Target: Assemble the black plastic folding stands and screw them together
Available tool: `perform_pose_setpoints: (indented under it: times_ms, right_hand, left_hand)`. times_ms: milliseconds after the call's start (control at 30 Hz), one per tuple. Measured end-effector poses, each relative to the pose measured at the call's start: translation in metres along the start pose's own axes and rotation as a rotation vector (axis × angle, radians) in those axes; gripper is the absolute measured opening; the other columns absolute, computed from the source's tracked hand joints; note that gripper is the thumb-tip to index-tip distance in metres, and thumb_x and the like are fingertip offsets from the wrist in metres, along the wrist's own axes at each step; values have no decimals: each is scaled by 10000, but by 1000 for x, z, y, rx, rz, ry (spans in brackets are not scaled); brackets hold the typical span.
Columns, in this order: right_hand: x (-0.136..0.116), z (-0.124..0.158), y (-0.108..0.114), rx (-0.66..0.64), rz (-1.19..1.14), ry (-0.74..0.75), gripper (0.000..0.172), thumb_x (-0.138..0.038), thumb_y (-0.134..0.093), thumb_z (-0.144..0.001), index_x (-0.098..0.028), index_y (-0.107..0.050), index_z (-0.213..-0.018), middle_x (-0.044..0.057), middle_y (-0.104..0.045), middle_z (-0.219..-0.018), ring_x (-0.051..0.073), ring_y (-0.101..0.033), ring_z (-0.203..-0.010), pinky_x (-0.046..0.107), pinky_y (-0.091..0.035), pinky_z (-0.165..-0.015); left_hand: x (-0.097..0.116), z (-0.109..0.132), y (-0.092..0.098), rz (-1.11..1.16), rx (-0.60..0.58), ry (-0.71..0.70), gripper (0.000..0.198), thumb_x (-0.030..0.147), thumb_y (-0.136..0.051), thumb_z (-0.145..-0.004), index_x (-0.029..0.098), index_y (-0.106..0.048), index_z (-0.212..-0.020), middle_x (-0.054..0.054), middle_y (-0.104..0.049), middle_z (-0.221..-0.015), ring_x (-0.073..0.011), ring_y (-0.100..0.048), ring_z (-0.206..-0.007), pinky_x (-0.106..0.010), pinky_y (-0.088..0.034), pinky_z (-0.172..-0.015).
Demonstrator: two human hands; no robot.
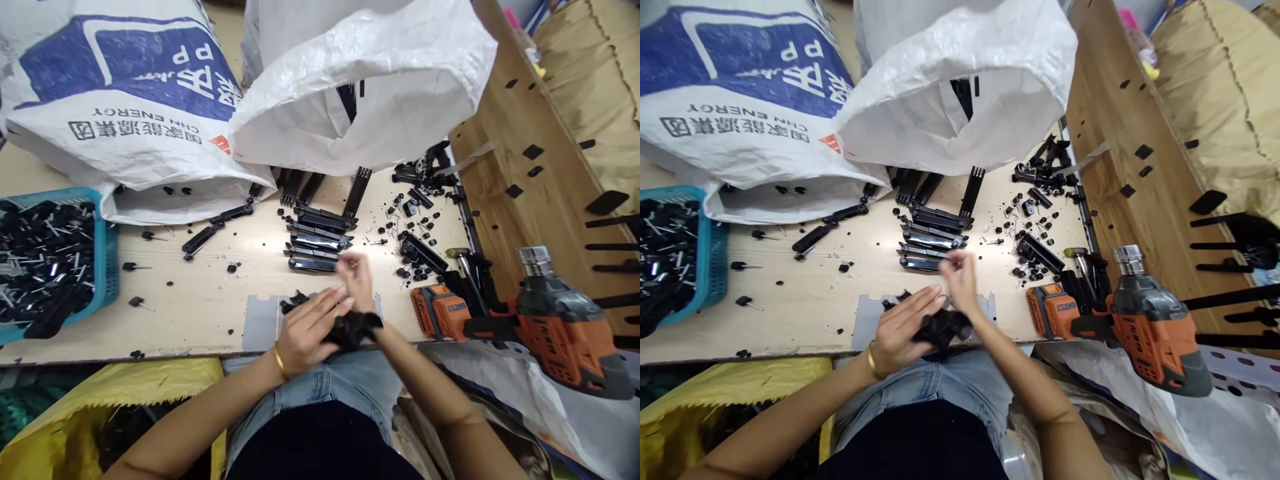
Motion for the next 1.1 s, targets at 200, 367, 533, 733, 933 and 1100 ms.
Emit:
perform_pose_setpoints:
  times_ms: [200, 367, 533, 733, 933, 1100]
  right_hand:
    - [19, -170, 58, 355, 446, -107, 448, -380, -648, -707, -114, -531, -1049, 115, -592, -1037, 204, -554, -939, 340, -445, -835]
    - [-13, -180, 71, 382, 446, -4, 289, -345, -620, -739, -108, -580, -900, 62, -618, -846, 167, -560, -793, 319, -453, -748]
    - [-40, -68, 86, -169, 497, 7, 311, -412, -676, -758, -210, -609, -985, 85, -666, -918, 179, -614, -755, 310, -499, -672]
    - [35, 53, 52, -674, 930, 100, 344, -401, -486, -879, -207, -594, -1141, 121, -648, -1039, 269, -638, -931, 396, -537, -779]
    - [64, 64, 25, -428, 1267, 181, 485, -355, -391, -933, -206, -391, -1395, 101, -562, -953, 241, -601, -809, 312, -484, -548]
    - [57, 64, 23, -452, 1229, 115, 446, -338, -414, -932, -218, -418, -1361, 99, -562, -1016, 235, -596, -872, 306, -486, -601]
  left_hand:
    - [-62, 6, -88, -514, -325, -75, 505, 322, -573, -885, 153, -486, -1353, -127, -489, -1409, -315, -410, -1344, -522, -366, -1090]
    - [-86, 1, -117, -555, -580, 84, 774, 566, -587, -819, 220, -325, -1460, -127, -213, -1556, -351, -213, -1431, -614, -261, -1114]
    - [-99, -13, -125, -577, -636, 96, 688, 426, -547, -892, 207, -268, -1482, -102, -176, -1573, -349, -201, -1434, -607, -253, -1124]
    - [-102, -41, -85, -430, -473, 90, 537, 332, -529, -909, 132, -410, -1393, -147, -325, -1514, -274, -361, -1375, -440, -342, -1120]
    - [-215, 15, 99, -835, -108, 973, 431, 101, -489, -838, 48, -487, -1266, -222, -546, -1277, -327, -500, -1209, -550, -392, -997]
    - [-235, 55, 175, -899, -252, 1136, 310, 122, -490, -832, 97, -579, -1128, -156, -605, -1139, -282, -562, -1092, -474, -416, -965]
Point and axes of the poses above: each hand's wrist, its own z-axis away from the middle knuckle, its own y-axis out of the back of the hand, x = y × z, the point moved 8 cm from there along -z, towards the middle knuckle
